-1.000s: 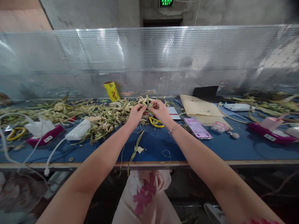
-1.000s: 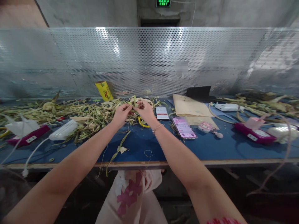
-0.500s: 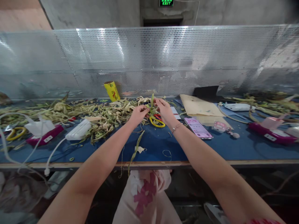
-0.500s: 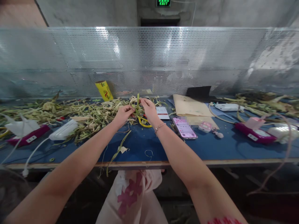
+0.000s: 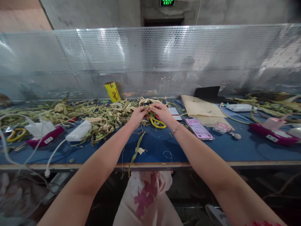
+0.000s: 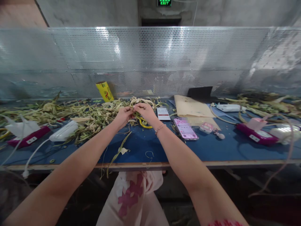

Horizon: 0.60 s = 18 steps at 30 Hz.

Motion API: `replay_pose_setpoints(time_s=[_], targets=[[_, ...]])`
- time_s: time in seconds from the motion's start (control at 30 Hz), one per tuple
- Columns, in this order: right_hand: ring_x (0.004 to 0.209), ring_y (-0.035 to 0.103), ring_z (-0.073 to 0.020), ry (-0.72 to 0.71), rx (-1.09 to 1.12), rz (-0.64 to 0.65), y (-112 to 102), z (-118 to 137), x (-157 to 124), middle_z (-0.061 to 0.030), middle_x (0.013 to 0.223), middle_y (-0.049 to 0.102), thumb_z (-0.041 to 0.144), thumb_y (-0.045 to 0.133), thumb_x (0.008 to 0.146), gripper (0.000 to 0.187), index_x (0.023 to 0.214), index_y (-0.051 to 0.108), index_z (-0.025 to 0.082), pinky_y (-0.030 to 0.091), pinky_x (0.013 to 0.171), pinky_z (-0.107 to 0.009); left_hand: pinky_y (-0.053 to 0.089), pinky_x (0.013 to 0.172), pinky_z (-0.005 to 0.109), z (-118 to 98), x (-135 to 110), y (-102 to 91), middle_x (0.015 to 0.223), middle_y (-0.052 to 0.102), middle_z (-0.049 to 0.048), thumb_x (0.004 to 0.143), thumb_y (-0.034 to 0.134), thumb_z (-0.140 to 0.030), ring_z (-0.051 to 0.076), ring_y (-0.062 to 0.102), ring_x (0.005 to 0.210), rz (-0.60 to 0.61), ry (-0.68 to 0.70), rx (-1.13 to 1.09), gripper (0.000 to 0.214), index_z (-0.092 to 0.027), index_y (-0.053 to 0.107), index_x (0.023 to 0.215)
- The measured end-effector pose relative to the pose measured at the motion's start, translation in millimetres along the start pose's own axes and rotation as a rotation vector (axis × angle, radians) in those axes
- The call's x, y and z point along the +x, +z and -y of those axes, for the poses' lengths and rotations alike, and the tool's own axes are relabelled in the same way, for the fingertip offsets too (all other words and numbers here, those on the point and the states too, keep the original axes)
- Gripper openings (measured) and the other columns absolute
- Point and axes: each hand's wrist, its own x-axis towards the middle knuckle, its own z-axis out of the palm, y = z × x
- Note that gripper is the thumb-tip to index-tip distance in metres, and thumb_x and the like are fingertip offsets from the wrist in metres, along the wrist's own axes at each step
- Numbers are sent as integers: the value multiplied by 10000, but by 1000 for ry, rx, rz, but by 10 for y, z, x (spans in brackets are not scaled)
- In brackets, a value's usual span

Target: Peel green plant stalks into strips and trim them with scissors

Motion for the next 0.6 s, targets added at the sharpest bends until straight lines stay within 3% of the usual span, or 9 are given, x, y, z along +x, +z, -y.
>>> replay_pose_setpoints(time_s=[0.2,0.6], targets=[[549,412,-78,-23,-32,4,-22,18,-8,40,562,477,340,611,631,195,573,530,173,349,571,-244,342,446,190,0,10,-19,467,452,-46,531,675,-240,44,423,428,-32,40,18,212,-137,495,488],[558,462,-95,-7,-118,-87,-47,-89,25,25,598,533,305,613,610,141,636,552,181,397,589,-262,348,457,200,28,34,-67,453,448,-53,582,598,-252,60,446,415,-28,88,162,167,-152,486,509]])
